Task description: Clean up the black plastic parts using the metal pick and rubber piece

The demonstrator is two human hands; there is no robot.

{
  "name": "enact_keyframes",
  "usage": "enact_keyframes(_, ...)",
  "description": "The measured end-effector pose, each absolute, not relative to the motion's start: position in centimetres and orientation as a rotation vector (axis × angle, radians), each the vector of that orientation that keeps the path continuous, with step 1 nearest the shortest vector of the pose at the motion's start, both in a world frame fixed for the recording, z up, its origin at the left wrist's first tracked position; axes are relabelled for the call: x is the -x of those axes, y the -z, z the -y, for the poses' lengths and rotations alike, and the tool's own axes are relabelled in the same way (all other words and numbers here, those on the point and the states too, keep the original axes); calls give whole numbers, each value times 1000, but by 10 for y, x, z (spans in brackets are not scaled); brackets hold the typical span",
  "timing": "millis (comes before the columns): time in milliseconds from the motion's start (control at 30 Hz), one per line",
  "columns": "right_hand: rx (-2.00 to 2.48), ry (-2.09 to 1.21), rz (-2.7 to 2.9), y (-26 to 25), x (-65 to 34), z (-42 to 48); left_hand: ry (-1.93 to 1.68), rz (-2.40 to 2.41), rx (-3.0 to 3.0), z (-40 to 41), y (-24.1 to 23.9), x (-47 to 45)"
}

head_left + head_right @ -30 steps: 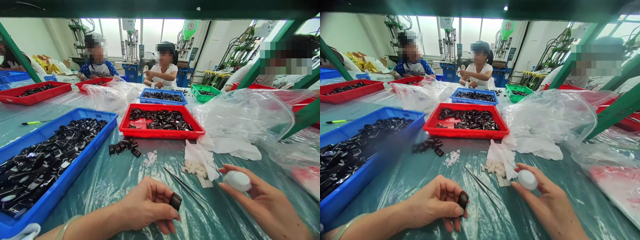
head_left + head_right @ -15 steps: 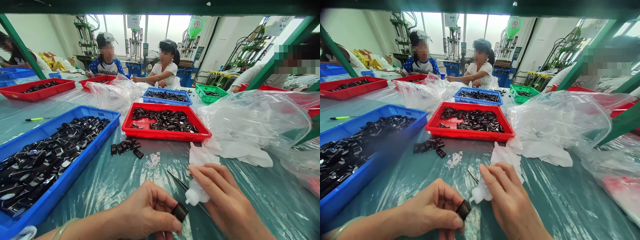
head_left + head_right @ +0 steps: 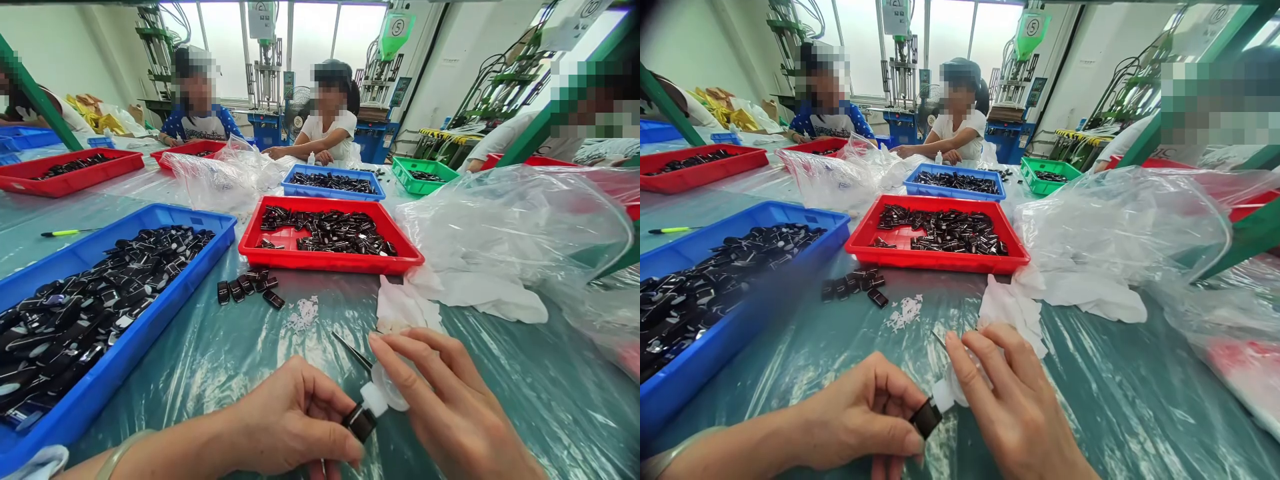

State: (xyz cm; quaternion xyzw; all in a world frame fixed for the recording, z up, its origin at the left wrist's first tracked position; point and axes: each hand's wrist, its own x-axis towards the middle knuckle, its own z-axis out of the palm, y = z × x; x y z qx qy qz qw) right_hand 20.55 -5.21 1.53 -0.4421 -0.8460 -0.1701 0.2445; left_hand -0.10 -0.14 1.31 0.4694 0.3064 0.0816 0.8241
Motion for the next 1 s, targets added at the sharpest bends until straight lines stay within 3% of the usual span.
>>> enact_keyframes(467,1162,531,2281,-23,-202,51,-167,-648,-983,1,-15,1)
enact_keyframes(1000,1102,364,2359,-20,-213,53,-133,-663,-982,1,-13,1)
